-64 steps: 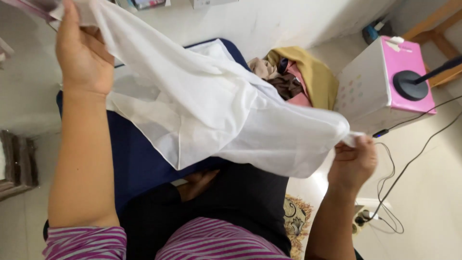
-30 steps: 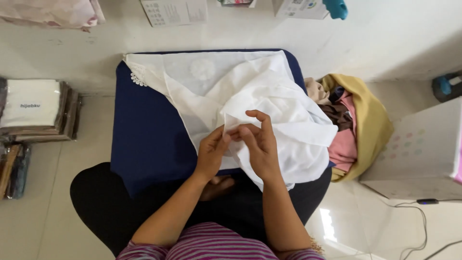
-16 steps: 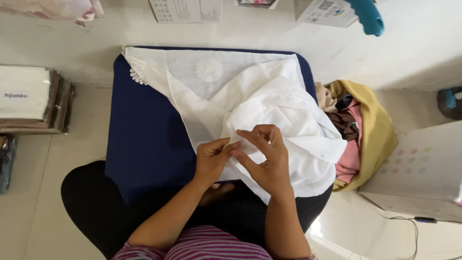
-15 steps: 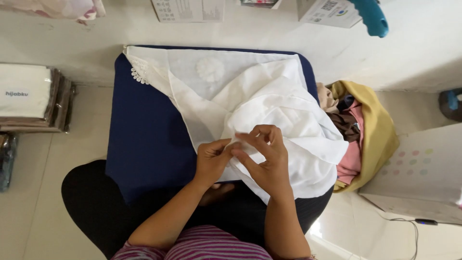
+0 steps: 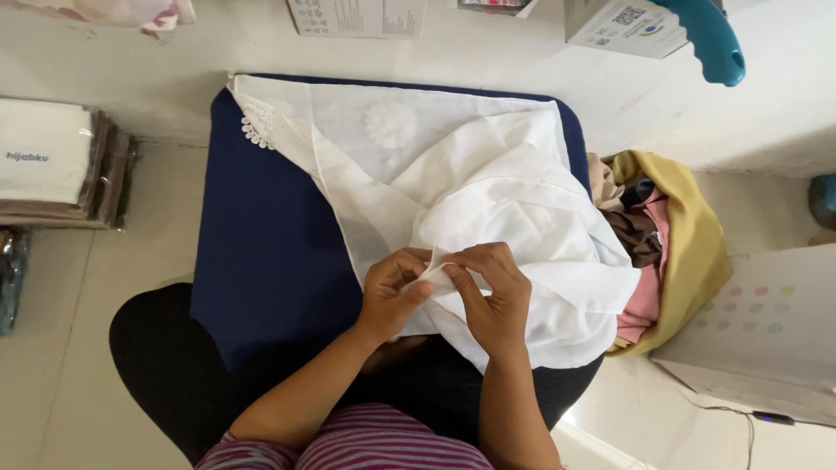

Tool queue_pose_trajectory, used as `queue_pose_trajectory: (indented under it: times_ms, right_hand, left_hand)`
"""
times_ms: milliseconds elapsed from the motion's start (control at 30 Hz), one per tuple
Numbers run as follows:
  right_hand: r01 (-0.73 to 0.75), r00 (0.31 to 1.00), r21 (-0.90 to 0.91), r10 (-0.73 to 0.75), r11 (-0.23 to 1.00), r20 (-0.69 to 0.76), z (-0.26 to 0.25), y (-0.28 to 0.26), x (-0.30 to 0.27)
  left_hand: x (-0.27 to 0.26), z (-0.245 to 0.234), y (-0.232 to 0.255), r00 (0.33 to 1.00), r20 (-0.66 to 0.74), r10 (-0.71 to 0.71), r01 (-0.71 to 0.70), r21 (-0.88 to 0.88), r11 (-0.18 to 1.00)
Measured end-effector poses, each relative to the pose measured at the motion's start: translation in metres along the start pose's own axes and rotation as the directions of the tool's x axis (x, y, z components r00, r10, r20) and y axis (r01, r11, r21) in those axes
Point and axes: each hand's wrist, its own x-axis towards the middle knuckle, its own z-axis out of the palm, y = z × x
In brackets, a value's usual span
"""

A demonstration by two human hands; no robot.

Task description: Spreading out, lint rolling, and folding a white garment

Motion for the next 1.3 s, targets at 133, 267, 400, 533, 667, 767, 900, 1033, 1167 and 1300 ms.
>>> queue_pose_trajectory:
  times_ms: [133, 267, 400, 533, 667, 767, 900, 1033, 1167, 1300]
  right_hand:
    - [-0.018, 1.0, 0.042, 0.017, 0.999, 0.021, -0.002, 0.005, -0.003]
    - [-0.017, 1.0, 0.059, 0.016, 0.998, 0.02, -0.003, 0.003, -0.004]
    - [-0.024, 1.0, 0.059, 0.024, 0.998, 0.007, -0.004, 0.0, -0.003]
    - [-0.07, 0.996, 0.105, 0.063, 0.992, 0.069, -0.007, -0.017, 0.006]
    - [-0.148, 0.987, 0.278, 0.124, 0.949, 0.101, -0.003, -0.007, -0.002]
    - [-0.183, 0.983, 0.319, 0.165, 0.93, 0.083, -0.005, 0.0, -0.006]
    - [-0.206, 0.978, 0.33, 0.209, 0.921, 0.029, -0.008, 0.01, -0.012]
    - [-0.22, 0.965, 0.28, 0.251, 0.934, -0.08, -0.012, 0.016, -0.018]
    - [-0.193, 0.952, 0.248, 0.242, 0.949, -0.185, -0.023, 0.014, -0.015]
    - [-0.113, 0.928, 0.216, 0.181, 0.97, -0.325, -0.046, 0.007, -0.005]
  left_hand:
    - [0.0, 0.002, 0.005, 0.998, 0.036, 0.052, -0.051, -0.052, 0.997]
    - [-0.002, -0.004, 0.003, 0.983, 0.116, 0.139, -0.139, -0.004, 0.99]
    - [0.005, -0.001, 0.016, 0.965, 0.188, 0.183, -0.193, 0.033, 0.981]
    - [0.006, -0.003, 0.015, 0.941, 0.253, 0.224, -0.259, 0.114, 0.959]
    - [0.005, 0.001, 0.018, 0.94, 0.264, 0.217, -0.254, 0.117, 0.96]
    - [0.005, -0.001, 0.017, 0.939, 0.269, 0.215, -0.257, 0.13, 0.958]
    - [0.006, 0.003, 0.021, 0.942, 0.266, 0.207, -0.247, 0.126, 0.961]
    - [0.0, 0.004, 0.017, 0.961, 0.242, 0.13, -0.176, 0.18, 0.968]
    - [-0.005, 0.018, 0.026, 0.984, 0.164, -0.072, 0.014, 0.331, 0.944]
    - [0.002, 0.041, 0.045, 0.986, 0.136, -0.095, 0.018, 0.485, 0.874]
